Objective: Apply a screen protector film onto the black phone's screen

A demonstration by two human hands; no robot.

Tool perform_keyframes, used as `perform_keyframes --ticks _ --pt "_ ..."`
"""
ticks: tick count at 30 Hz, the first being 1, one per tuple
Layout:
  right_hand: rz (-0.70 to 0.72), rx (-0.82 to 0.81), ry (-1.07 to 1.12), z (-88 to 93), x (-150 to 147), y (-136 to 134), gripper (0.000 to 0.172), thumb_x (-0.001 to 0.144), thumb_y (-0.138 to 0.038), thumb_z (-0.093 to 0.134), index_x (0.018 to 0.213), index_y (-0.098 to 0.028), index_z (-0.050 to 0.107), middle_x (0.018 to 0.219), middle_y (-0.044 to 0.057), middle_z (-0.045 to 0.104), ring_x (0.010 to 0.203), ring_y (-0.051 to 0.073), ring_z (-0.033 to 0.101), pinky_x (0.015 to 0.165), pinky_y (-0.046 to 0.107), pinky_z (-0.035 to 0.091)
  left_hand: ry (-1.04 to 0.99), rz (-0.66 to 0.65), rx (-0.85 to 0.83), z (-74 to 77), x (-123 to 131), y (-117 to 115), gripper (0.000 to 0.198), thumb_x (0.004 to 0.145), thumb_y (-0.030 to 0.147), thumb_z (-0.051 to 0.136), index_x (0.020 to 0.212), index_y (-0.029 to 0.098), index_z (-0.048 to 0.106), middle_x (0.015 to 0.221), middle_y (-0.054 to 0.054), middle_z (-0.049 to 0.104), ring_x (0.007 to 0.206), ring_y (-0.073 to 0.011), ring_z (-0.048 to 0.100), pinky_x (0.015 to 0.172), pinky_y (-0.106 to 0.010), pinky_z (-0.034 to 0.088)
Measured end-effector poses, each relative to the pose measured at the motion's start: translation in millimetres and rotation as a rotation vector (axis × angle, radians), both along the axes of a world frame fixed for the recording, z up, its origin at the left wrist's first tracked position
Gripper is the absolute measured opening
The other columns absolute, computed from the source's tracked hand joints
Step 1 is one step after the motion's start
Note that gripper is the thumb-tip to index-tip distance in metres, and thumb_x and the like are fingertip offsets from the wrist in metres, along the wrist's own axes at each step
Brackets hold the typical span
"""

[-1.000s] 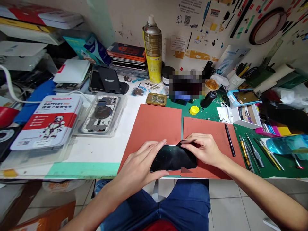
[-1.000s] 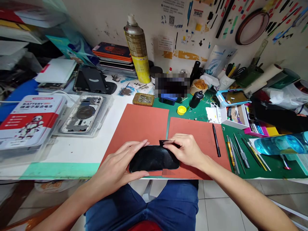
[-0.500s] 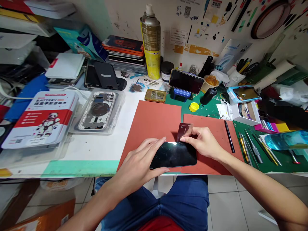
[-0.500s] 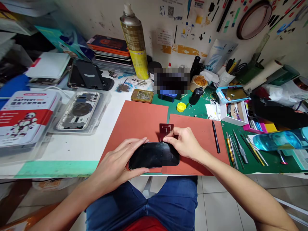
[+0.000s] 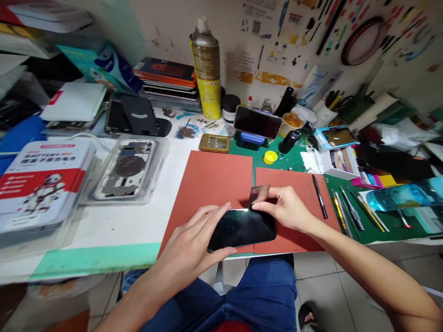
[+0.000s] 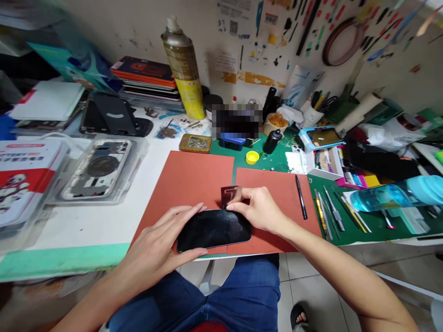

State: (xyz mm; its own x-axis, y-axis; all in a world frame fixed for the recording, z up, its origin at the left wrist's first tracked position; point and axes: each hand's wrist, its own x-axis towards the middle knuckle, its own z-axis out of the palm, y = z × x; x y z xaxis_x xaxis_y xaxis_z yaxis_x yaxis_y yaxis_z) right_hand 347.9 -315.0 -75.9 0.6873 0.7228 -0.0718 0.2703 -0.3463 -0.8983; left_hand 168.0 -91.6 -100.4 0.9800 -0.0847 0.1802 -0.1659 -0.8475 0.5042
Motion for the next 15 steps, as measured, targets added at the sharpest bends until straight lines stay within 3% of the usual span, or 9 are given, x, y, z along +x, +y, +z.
perform_keyframes --ticks 2,5,7,10,12,15 --pt "0.032 0.029 -0.061 3.5 -5 -7 0.005 0.091 -0.027 0.081 0.092 -0.024 0.084 0.097 0.005 0.085 0.090 0.024 0.080 0.087 0.038 0.062 -0.030 0.000 0.006 -3.5 0 3 0.078 0.100 0.061 0.066 0.165 0.030 0.034 0.143 -0.014 0.068 0.128 -0.0322 0.071 0.085 -0.040 0.068" --pt "0.036 0.011 -0.174 14.0 -3 -23 0.012 0.096 -0.026 0.076 0.105 -0.025 0.084 0.105 0.006 0.084 0.098 0.024 0.078 0.091 0.041 0.061 -0.065 -0.021 0.014 -7.6 3 7 0.079 0.100 0.066 0.062 0.165 0.030 0.036 0.144 -0.014 0.068 0.127 -0.0325 0.073 0.082 -0.039 0.068" --pt "-0.102 0.020 -0.284 22.8 12 -35 0.015 0.099 -0.030 0.070 0.105 -0.025 0.083 0.106 0.006 0.084 0.100 0.024 0.078 0.094 0.043 0.061 -0.098 -0.044 0.034 -7.2 5 9 0.076 0.102 0.066 0.060 0.163 0.028 0.038 0.144 -0.015 0.069 0.127 -0.0330 0.073 0.086 -0.041 0.068" --pt "-0.475 0.013 -0.532 30.0 59 -46 0.022 0.097 -0.040 0.070 0.105 -0.022 0.081 0.108 0.010 0.083 0.098 0.027 0.076 0.092 0.047 0.060 -0.162 -0.085 0.073 -2.1 8 10 0.072 0.103 0.060 0.061 0.161 0.023 0.041 0.137 -0.016 0.072 0.124 -0.0334 0.073 0.089 -0.044 0.067" --pt "-0.564 -0.057 -0.657 26.6 98 -45 0.041 0.090 -0.044 0.078 0.123 -0.021 0.075 0.120 0.013 0.079 0.107 0.031 0.072 0.097 0.053 0.058 -0.186 -0.101 0.082 2.3 10 9 0.072 0.104 0.056 0.063 0.162 0.022 0.040 0.134 -0.016 0.073 0.122 -0.0328 0.074 0.088 -0.043 0.067" --pt "-0.572 -0.177 -0.796 11.1 147 -31 0.079 0.072 -0.044 0.095 0.140 -0.018 0.065 0.141 0.019 0.066 0.130 0.040 0.058 0.112 0.062 0.047 -0.170 -0.106 0.083 7.0 12 10 0.075 0.101 0.053 0.067 0.163 0.021 0.040 0.133 -0.017 0.072 0.118 -0.0322 0.075 0.086 -0.042 0.066"
